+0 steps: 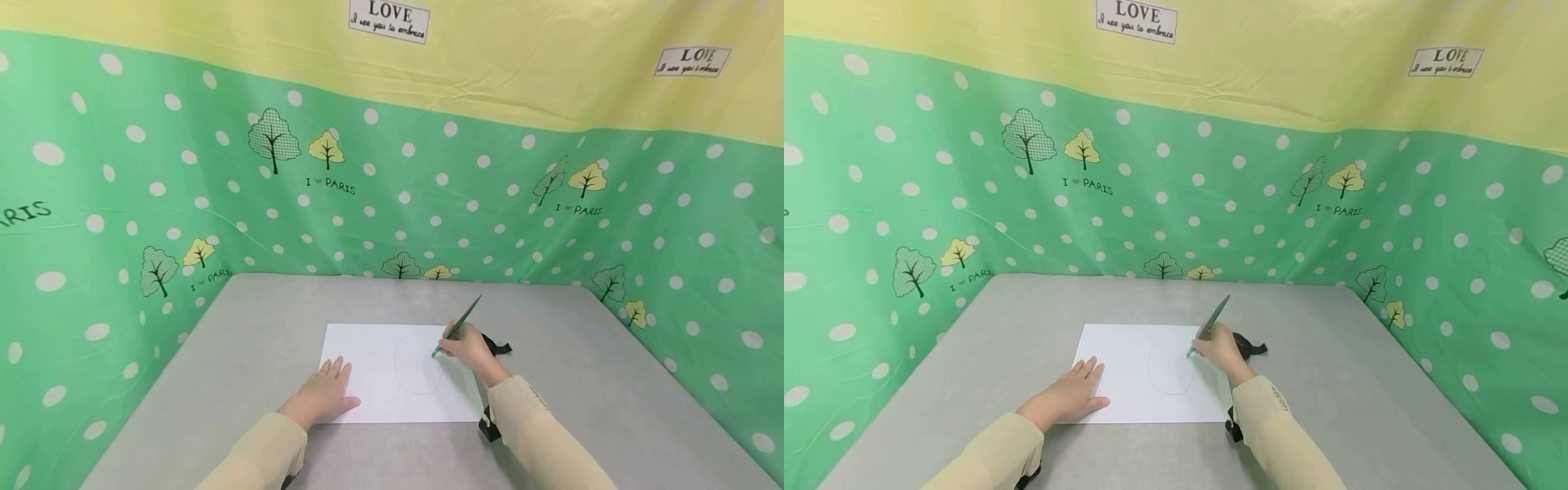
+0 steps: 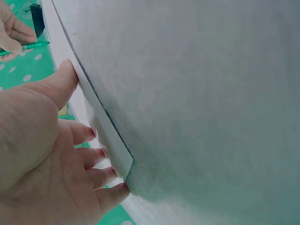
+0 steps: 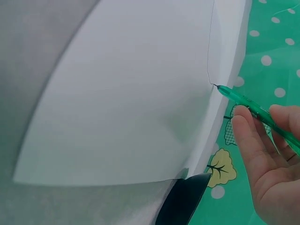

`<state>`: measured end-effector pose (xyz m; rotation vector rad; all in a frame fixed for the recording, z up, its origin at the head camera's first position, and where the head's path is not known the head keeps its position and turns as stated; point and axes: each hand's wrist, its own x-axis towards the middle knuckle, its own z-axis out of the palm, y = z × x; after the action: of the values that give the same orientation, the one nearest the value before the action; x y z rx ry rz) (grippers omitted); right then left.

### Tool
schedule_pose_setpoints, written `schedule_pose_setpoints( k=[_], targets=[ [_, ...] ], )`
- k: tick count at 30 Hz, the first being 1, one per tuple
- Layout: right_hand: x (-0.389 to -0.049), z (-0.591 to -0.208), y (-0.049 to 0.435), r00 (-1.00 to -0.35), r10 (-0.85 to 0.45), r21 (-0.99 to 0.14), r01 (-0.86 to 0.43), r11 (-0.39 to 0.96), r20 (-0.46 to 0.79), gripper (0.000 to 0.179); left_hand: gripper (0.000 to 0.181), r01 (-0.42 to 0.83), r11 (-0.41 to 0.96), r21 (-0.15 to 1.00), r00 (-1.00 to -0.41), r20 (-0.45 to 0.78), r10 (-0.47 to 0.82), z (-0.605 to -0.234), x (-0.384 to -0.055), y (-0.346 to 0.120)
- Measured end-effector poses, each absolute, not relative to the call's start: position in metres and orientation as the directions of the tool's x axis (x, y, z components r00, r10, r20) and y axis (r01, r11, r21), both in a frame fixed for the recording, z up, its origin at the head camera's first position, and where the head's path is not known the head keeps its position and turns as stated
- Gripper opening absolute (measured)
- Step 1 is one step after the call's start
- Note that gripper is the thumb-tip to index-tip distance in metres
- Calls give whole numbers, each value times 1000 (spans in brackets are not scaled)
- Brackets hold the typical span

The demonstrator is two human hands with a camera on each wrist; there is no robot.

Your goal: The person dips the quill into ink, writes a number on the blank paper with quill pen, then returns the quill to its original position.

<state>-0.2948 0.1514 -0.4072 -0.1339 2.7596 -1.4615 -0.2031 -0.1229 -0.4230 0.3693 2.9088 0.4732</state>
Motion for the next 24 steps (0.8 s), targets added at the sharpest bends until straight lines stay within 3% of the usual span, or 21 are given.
schedule_pose_setpoints(
  k=[24],
  targets=[
    [-299, -407, 146, -996, -82, -829, -78, 553, 39, 9, 68, 208, 922, 326, -956, -133, 263, -420, -201, -122]
  ],
)
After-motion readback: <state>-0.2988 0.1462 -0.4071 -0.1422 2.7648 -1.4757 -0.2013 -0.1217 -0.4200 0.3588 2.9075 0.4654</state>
